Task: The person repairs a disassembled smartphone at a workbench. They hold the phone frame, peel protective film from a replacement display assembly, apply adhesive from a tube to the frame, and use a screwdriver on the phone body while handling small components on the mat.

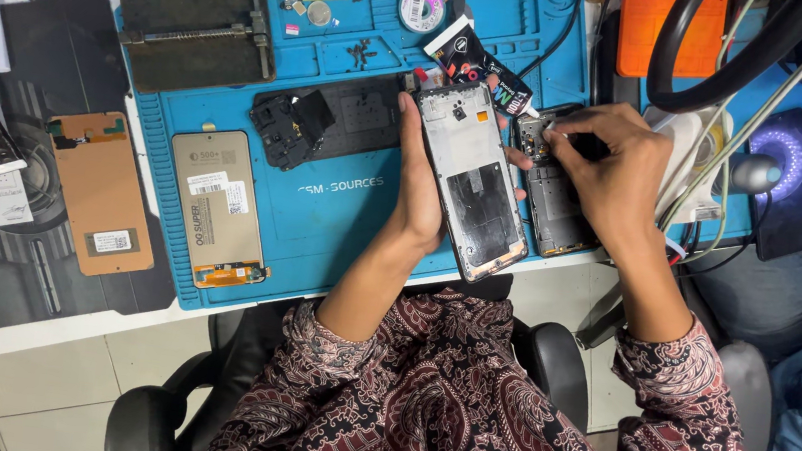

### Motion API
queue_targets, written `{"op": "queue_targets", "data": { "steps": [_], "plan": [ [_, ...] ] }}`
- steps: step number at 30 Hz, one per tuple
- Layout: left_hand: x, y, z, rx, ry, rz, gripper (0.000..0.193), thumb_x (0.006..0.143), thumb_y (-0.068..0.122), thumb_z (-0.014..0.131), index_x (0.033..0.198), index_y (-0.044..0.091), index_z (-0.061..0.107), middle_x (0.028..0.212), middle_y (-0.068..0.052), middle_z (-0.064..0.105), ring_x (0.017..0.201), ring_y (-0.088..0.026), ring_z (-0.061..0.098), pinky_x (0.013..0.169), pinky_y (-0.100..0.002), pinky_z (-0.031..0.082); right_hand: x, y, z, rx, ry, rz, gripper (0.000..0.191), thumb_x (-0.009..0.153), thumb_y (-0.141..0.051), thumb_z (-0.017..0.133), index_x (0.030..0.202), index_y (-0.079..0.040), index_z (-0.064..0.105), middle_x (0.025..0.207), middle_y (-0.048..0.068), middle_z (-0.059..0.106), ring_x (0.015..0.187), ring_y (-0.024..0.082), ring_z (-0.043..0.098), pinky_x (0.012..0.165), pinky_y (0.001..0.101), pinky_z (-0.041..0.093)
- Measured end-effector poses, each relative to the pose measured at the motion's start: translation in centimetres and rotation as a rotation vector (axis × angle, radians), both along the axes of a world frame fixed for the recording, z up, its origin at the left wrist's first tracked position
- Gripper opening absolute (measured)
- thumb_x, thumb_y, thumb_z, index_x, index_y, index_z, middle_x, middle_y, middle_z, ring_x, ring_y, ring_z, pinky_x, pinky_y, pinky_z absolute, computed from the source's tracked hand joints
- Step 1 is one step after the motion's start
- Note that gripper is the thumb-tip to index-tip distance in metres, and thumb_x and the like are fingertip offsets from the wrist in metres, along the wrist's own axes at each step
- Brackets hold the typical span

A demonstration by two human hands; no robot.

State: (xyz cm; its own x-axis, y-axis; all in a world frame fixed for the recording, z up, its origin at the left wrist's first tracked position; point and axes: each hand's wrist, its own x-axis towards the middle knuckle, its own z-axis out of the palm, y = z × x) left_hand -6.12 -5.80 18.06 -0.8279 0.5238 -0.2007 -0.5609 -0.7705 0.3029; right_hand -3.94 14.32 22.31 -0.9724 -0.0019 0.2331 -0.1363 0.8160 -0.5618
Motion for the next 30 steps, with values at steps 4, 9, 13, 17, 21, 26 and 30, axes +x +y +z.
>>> {"op": "queue_targets", "data": {
  "steps": [4, 9, 13, 17, 21, 26, 30],
  "plan": [
    [-0.1, -0.1, 0.0, -0.005, 0.001, -0.007, 0.101, 0.097, 0.083, 0.018, 0.163, 0.007, 0.033, 0.117, -0.011, 0.054, 0.094, -0.034, 0.068, 0.073, -0.050, 0.062, 0.0, -0.2, 0.0, 0.025, 0.009, 0.013, 0.018, 0.084, 0.001, 0.087, 0.100, -0.002, 0.079, 0.100, 0.012, 0.076, 0.095, 0.026, 0.072, 0.083, 0.0346, 0.056],
    [-0.1, -0.1, 0.0, -0.025, 0.015, -0.013, 0.101, 0.097, 0.083, 0.018, 0.164, 0.009, 0.032, 0.117, -0.012, 0.054, 0.093, -0.033, 0.068, 0.073, -0.049, 0.062, 0.0, -0.4, 0.1, 0.060, 0.036, 0.029, 0.017, 0.087, 0.003, 0.084, 0.103, -0.001, 0.080, 0.100, 0.012, 0.076, 0.096, 0.026, 0.071, 0.084, 0.0357, 0.056],
    [-0.1, -0.1, -0.1, -0.033, 0.017, -0.015, 0.101, 0.096, 0.083, 0.017, 0.163, 0.009, 0.032, 0.116, -0.011, 0.054, 0.092, -0.033, 0.069, 0.071, -0.049, 0.062, 0.0, -0.4, 0.0, 0.089, 0.041, 0.053, 0.015, 0.090, 0.003, 0.083, 0.104, -0.001, 0.079, 0.100, 0.012, 0.076, 0.098, 0.028, 0.070, 0.085, 0.0369, 0.056],
    [-0.2, -0.1, -0.3, -0.014, 0.010, -0.027, 0.101, 0.097, 0.083, 0.017, 0.162, 0.007, 0.034, 0.115, -0.011, 0.054, 0.092, -0.033, 0.069, 0.070, -0.050, 0.062, -0.5, -1.3, -0.5, 0.176, 0.124, 0.107, 0.014, 0.086, 0.002, 0.083, 0.098, -0.001, 0.076, 0.099, 0.011, 0.075, 0.098, 0.031, 0.069, 0.085, 0.0396, 0.055],
    [-0.3, -0.2, -0.5, -0.027, -0.014, -0.037, 0.101, 0.095, 0.084, 0.017, 0.162, 0.009, 0.034, 0.116, -0.011, 0.054, 0.091, -0.032, 0.069, 0.070, -0.050, 0.062, -1.1, -2.5, -0.8, 0.105, 0.060, 0.009, 0.013, 0.089, -0.002, 0.085, 0.098, -0.001, 0.076, 0.093, 0.013, 0.070, 0.089, 0.030, 0.067, 0.078, 0.0396, 0.054],
    [-0.5, -0.1, -0.7, -0.009, -0.013, -0.012, 0.102, 0.097, 0.084, 0.018, 0.163, 0.007, 0.034, 0.117, -0.012, 0.054, 0.095, -0.031, 0.068, 0.072, -0.051, 0.062, -1.0, -2.8, 0.0, 0.122, 0.000, -0.034, 0.018, 0.088, -0.006, 0.088, 0.101, -0.001, 0.076, 0.098, 0.015, 0.067, 0.093, 0.032, 0.064, 0.079, 0.0421, 0.052],
    [-0.5, -0.2, -0.9, -0.009, -0.022, -0.021, 0.101, 0.096, 0.083, 0.017, 0.162, 0.009, 0.034, 0.117, -0.012, 0.054, 0.096, -0.032, 0.068, 0.073, -0.051, 0.062, -0.8, -3.1, 0.0, 0.196, 0.072, 0.016, 0.019, 0.085, -0.003, 0.085, 0.101, -0.001, 0.076, 0.106, 0.015, 0.066, 0.102, 0.033, 0.061, 0.084, 0.0433, 0.051]
  ]
}}
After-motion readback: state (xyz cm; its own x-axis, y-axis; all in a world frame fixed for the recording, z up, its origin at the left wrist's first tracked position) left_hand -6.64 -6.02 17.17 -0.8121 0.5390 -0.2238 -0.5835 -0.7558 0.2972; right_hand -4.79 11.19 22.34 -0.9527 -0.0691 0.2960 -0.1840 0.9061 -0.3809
